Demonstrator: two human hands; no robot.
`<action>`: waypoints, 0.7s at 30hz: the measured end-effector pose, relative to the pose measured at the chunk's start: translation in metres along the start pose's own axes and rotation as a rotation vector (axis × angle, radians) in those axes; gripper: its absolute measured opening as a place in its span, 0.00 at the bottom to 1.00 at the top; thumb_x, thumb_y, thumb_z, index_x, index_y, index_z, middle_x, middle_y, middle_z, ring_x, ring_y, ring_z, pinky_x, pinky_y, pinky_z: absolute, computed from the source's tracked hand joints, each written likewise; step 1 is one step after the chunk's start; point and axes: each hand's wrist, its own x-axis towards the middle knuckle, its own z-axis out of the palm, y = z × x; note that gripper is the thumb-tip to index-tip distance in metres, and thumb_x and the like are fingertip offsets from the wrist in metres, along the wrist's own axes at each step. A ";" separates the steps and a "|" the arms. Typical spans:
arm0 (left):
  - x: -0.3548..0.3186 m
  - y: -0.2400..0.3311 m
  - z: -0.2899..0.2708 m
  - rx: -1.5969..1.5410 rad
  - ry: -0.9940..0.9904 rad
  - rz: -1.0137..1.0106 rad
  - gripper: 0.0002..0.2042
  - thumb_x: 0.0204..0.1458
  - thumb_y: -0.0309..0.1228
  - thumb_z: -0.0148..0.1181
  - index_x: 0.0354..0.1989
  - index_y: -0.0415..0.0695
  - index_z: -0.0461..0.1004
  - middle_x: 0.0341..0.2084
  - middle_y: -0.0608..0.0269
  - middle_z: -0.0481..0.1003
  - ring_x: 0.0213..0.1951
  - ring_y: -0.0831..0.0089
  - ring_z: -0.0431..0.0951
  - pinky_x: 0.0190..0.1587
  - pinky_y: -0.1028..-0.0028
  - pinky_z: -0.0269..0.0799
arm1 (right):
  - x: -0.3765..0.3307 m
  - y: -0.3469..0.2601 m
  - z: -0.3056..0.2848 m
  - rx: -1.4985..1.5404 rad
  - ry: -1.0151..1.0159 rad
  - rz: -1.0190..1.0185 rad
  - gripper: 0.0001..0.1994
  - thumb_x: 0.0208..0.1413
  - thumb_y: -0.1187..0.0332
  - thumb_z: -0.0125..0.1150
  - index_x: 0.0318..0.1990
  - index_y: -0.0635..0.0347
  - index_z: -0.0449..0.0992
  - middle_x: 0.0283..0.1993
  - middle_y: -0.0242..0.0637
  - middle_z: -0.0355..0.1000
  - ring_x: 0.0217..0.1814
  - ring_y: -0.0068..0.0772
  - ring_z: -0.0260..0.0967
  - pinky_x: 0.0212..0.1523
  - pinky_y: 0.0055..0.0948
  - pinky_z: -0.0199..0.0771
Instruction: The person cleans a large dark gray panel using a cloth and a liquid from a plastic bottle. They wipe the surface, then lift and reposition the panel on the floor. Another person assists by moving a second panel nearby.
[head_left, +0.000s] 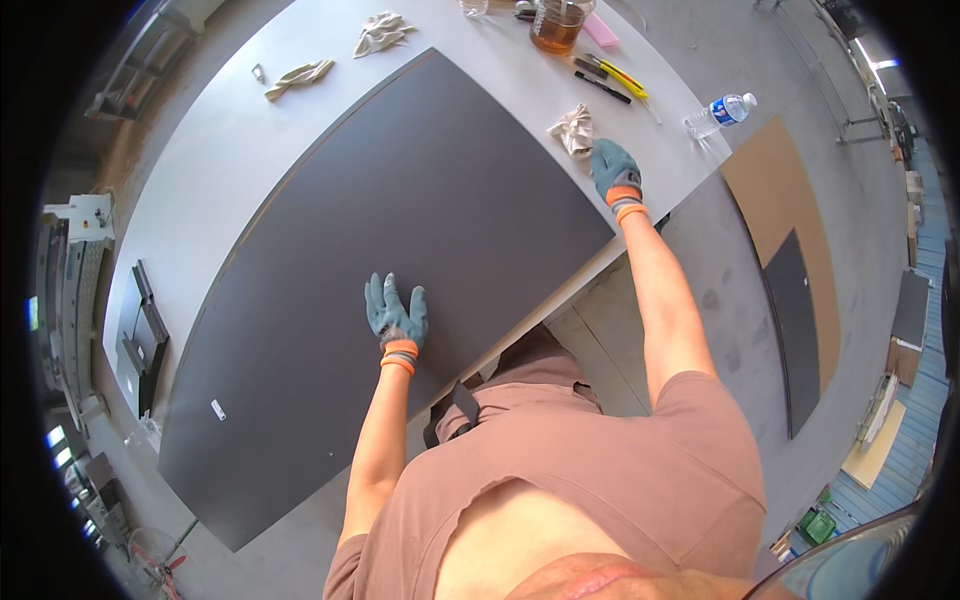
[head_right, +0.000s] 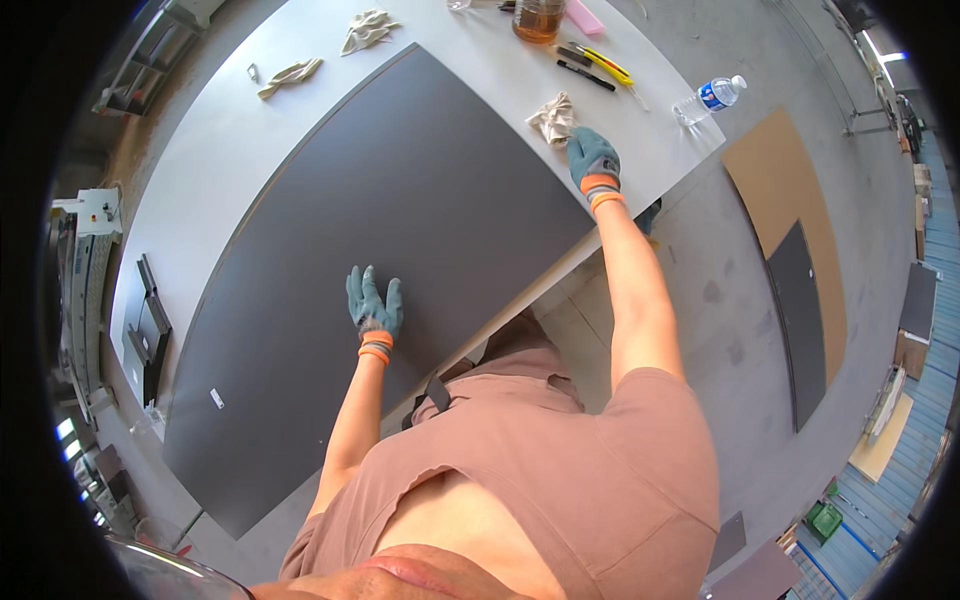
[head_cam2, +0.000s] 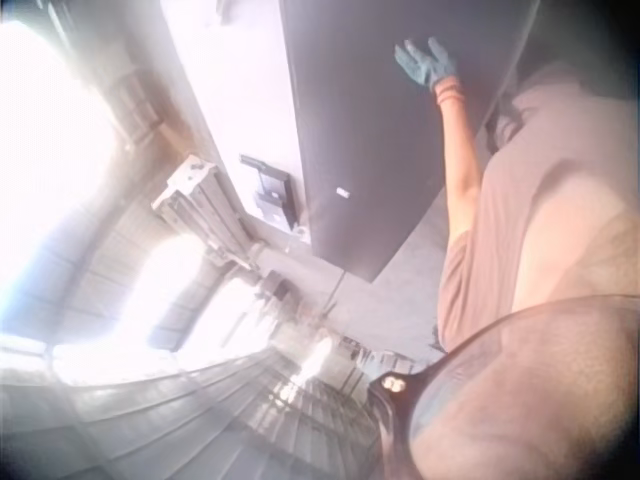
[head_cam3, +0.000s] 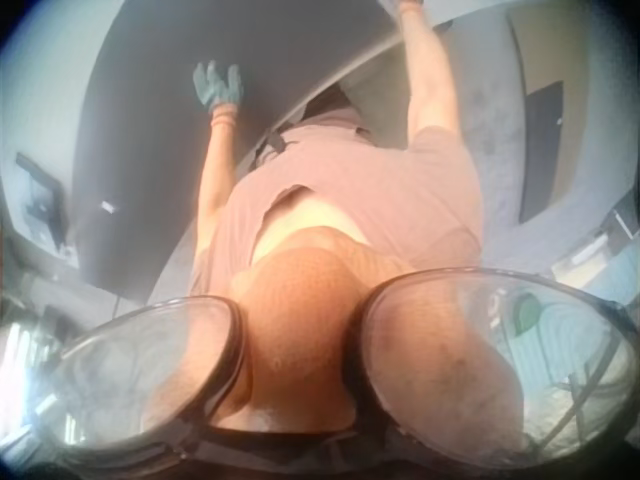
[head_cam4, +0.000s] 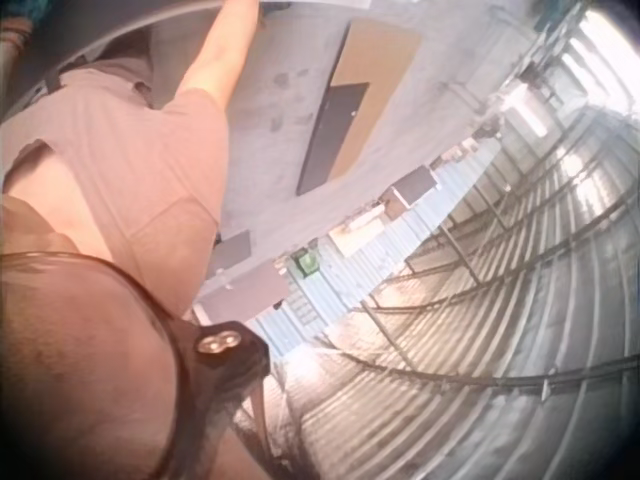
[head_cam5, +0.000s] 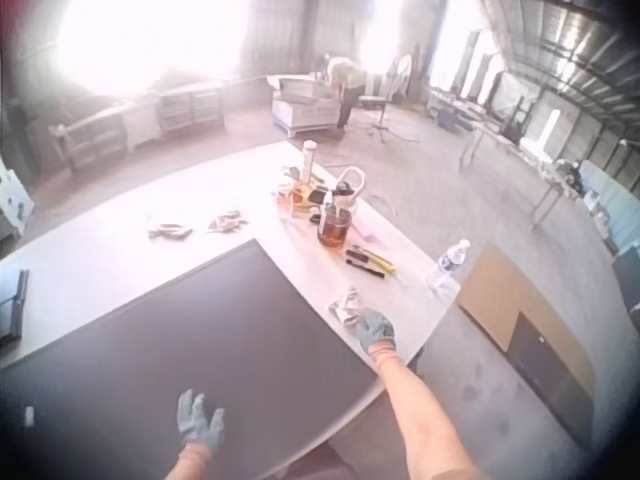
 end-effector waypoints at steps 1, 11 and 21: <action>-0.004 -0.002 0.000 0.106 -0.026 -0.047 0.47 0.55 0.63 0.52 0.76 0.47 0.46 0.76 0.47 0.43 0.76 0.43 0.40 0.73 0.42 0.32 | 0.004 -0.005 -0.001 -0.005 0.035 -0.014 0.17 0.58 0.58 0.59 0.51 0.54 0.80 0.55 0.44 0.77 0.57 0.48 0.75 0.61 0.39 0.72; 0.023 0.059 0.033 0.381 -0.084 -0.173 0.51 0.51 0.68 0.51 0.77 0.49 0.43 0.76 0.47 0.40 0.76 0.44 0.35 0.74 0.46 0.27 | 0.163 0.096 0.003 -0.338 0.003 -0.156 0.18 0.57 0.62 0.59 0.55 0.51 0.76 0.60 0.39 0.74 0.62 0.43 0.70 0.63 0.40 0.69; 0.019 0.054 0.032 0.395 -0.088 -0.172 0.51 0.51 0.67 0.52 0.77 0.50 0.43 0.76 0.47 0.40 0.76 0.43 0.35 0.74 0.46 0.28 | 0.171 0.056 0.007 -0.401 -0.272 0.140 0.16 0.55 0.66 0.54 0.52 0.49 0.76 0.54 0.47 0.75 0.55 0.51 0.75 0.56 0.47 0.75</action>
